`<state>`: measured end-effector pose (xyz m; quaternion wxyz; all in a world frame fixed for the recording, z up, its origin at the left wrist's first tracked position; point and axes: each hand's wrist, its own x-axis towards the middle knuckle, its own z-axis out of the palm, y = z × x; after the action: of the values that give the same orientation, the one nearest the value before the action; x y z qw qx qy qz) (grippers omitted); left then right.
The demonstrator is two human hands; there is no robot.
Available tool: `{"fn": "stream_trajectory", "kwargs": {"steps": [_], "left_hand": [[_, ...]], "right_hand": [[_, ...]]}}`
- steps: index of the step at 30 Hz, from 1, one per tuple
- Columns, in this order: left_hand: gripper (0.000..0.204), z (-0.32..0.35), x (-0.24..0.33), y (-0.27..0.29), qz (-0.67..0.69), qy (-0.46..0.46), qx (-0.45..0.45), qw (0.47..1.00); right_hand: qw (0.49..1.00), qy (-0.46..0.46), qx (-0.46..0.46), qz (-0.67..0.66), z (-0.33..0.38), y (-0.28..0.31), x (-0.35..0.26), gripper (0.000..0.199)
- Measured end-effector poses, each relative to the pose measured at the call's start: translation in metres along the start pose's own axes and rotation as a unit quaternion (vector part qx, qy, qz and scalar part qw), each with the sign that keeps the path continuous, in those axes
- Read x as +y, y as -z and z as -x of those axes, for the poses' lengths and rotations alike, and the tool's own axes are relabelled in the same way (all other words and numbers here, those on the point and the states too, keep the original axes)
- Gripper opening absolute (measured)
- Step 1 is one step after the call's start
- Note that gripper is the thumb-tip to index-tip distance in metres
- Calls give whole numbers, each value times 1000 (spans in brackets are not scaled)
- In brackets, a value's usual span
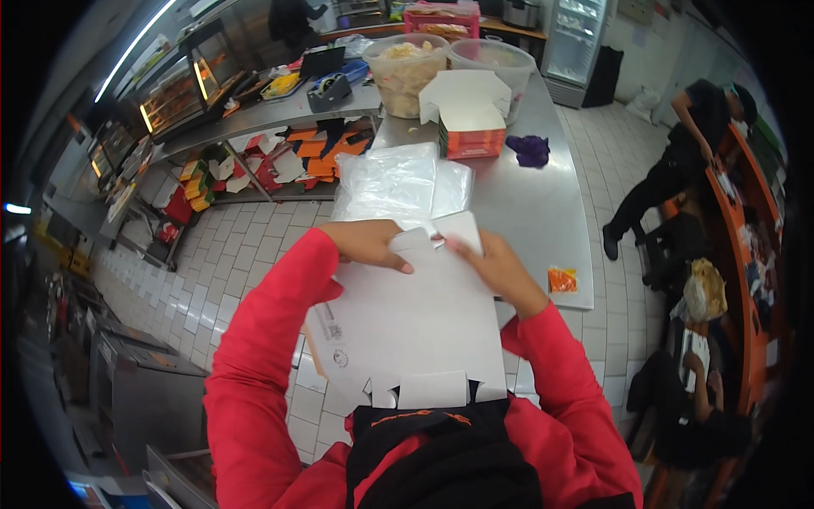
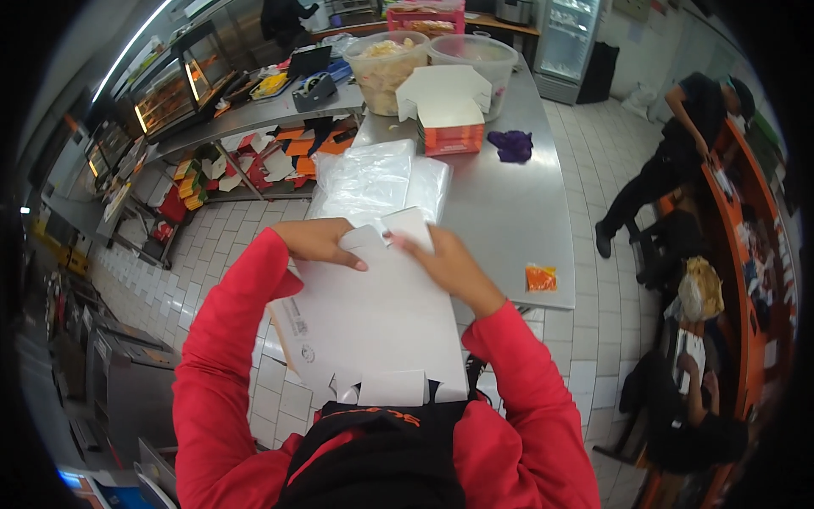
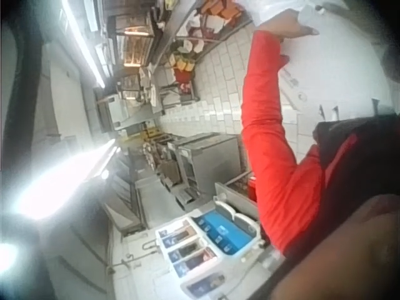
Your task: The person is folding and assembling paper takeout food boxes in a commercial kitchen setting.
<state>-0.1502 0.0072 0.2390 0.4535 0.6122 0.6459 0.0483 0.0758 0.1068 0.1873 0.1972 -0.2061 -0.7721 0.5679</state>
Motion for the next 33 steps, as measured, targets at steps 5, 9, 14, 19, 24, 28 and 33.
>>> {"fn": "stream_trajectory", "kwargs": {"steps": [5, 9, 14, 19, 24, 28, 33], "left_hand": [[31, -9, 20, -59, -119, -70, 234, 962], [35, -8, 26, -129, -168, -119, 508, 837], [59, -32, 10, -158, -153, -143, 593, 778], [68, -20, 12, -144, -183, -166, 602, 759], [60, -3, -1, -110, -200, -202, 609, 740], [49, 20, -15, -93, -104, -162, 713, 675], [32, 44, -24, -65, 76, -191, 776, 596]], "right_hand": [[988, 7, 94, -120, 2, 9, -1, 39], [982, 21, 114, -151, 12, -1, -1, 38], [985, 70, 143, -71, 9, -9, -15, 37], [984, 83, 133, -91, 8, -18, -29, 38], [979, 62, 67, -184, 5, -22, -43, 43], [957, 63, -69, -275, 22, -19, -34, 68], [895, 37, -150, -417, 39, -16, 54, 84]]}}
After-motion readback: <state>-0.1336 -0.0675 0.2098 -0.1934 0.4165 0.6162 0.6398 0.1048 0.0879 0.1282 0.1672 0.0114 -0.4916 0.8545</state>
